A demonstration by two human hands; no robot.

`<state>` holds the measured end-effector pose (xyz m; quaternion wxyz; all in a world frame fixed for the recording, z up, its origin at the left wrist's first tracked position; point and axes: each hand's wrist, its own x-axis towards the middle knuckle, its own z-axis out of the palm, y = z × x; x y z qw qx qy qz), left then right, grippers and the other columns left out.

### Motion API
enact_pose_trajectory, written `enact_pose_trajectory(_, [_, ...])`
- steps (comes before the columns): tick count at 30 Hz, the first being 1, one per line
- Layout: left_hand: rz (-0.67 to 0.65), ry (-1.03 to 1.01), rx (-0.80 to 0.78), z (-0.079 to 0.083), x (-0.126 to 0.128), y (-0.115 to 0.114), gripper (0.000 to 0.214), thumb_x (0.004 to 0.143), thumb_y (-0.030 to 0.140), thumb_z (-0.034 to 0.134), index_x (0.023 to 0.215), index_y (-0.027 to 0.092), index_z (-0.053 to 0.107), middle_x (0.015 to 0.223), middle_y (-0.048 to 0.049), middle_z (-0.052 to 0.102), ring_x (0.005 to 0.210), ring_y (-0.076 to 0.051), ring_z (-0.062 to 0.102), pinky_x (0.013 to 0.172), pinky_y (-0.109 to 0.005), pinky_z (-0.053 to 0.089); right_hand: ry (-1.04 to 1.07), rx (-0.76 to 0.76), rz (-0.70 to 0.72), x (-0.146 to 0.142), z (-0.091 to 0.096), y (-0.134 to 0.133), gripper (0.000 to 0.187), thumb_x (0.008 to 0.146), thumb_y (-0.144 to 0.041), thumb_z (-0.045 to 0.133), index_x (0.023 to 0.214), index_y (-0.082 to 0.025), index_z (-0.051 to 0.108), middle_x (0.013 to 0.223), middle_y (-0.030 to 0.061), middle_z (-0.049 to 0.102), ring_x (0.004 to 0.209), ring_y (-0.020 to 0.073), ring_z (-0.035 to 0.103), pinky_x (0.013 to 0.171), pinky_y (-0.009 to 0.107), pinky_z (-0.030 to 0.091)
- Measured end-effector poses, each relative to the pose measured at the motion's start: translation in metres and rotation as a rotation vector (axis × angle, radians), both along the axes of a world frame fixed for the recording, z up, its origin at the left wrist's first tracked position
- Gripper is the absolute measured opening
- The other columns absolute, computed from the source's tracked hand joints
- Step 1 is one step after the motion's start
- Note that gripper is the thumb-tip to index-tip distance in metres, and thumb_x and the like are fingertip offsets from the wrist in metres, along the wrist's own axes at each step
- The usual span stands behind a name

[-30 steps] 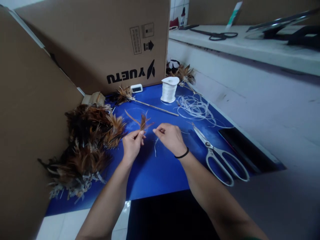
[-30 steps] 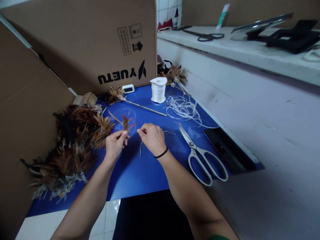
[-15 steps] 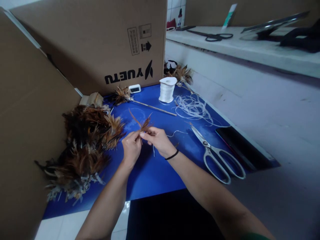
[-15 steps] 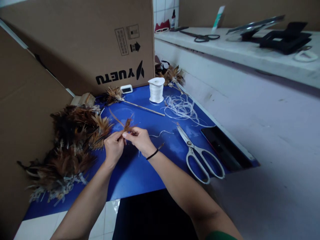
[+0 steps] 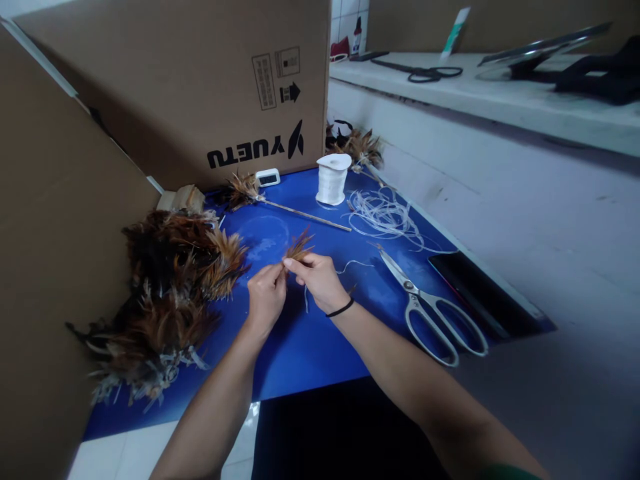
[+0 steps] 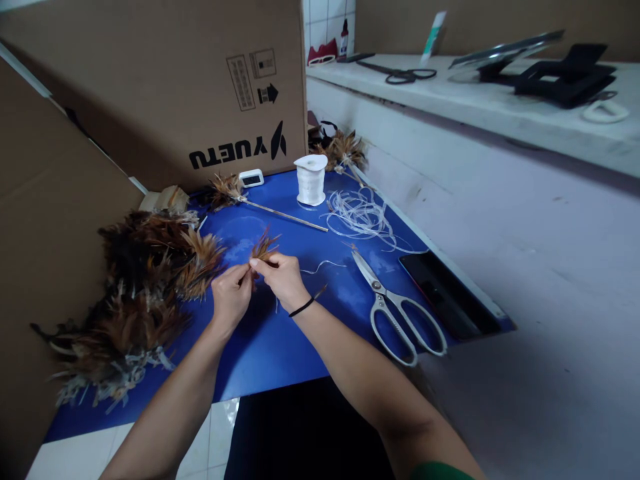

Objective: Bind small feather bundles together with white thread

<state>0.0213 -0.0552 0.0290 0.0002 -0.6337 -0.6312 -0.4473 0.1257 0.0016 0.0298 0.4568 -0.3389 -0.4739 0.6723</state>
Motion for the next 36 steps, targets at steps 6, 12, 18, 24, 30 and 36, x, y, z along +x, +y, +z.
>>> enact_pose_trajectory(6, [-0.072, -0.235, -0.194, 0.002, -0.002, 0.0, 0.028, 0.087, 0.03, 0.05, 0.065, 0.017, 0.062, 0.051, 0.0012, 0.055, 0.047, -0.01, 0.048, 0.053, -0.022, 0.037, 0.02, -0.016, 0.029, 0.004, 0.004, 0.003, 0.029, 0.059, -0.039, 0.076, 0.063, -0.013, 0.065, 0.056, -0.0018, 0.056, 0.047, 0.0062, 0.038, 0.045, 0.023, 0.028])
enact_pose_trajectory(12, [-0.314, -0.986, -0.45, 0.006, -0.006, 0.002, 0.03, 0.079, 0.042, 0.06, 0.086, 0.013, 0.063, 0.068, -0.0025, 0.063, 0.048, -0.009, 0.053, 0.041, -0.02, 0.037, -0.005, -0.015, 0.077, 0.014, 0.006, 0.009, 0.026, 0.06, -0.037, 0.076, 0.069, -0.013, 0.069, 0.06, -0.0007, 0.059, 0.048, 0.0059, 0.039, 0.046, 0.023, 0.027])
enact_pose_trajectory(18, [-0.421, -1.209, -0.562, 0.009, -0.005, 0.002, 0.048, 0.08, 0.055, 0.055, 0.086, 0.008, 0.064, 0.073, -0.0085, 0.064, 0.048, -0.008, 0.053, 0.036, -0.017, 0.032, -0.049, 0.016, 0.148, 0.018, 0.007, 0.011, 0.027, 0.063, -0.038, 0.075, 0.063, -0.013, 0.064, 0.053, -0.0022, 0.055, 0.047, 0.0066, 0.045, 0.048, 0.024, 0.031])
enact_pose_trajectory(24, [-0.444, -1.224, -0.588, 0.007, -0.007, 0.002, 0.035, 0.076, 0.043, 0.066, 0.078, 0.009, 0.064, 0.064, -0.0028, 0.061, 0.039, -0.002, 0.043, 0.034, -0.015, 0.025, -0.05, 0.017, 0.242, 0.018, 0.004, 0.011, 0.03, 0.064, -0.041, 0.074, 0.06, -0.014, 0.061, 0.05, -0.0023, 0.055, 0.046, 0.0074, 0.047, 0.05, 0.024, 0.031])
enact_pose_trajectory(30, [-0.416, -1.252, -0.587, 0.008, -0.009, 0.003, 0.031, 0.071, 0.038, 0.072, 0.072, 0.009, 0.063, 0.057, 0.0009, 0.056, 0.036, 0.0, 0.036, 0.033, -0.014, 0.021, -0.063, -0.051, 0.282, 0.019, 0.002, 0.013, 0.032, 0.063, -0.042, 0.075, 0.068, -0.013, 0.066, 0.054, -0.0004, 0.058, 0.051, 0.0081, 0.049, 0.05, 0.023, 0.028])
enact_pose_trajectory(36, [-0.4, -1.238, -0.533, 0.004, -0.004, 0.004, 0.03, 0.071, 0.038, 0.071, 0.07, 0.01, 0.061, 0.055, 0.002, 0.054, 0.035, 0.0, 0.035, 0.032, -0.014, 0.02, -0.042, -0.103, 0.272, 0.019, 0.003, 0.013, 0.034, 0.057, -0.041, 0.079, 0.071, -0.013, 0.068, 0.061, 0.0008, 0.06, 0.055, 0.0086, 0.049, 0.05, 0.023, 0.03])
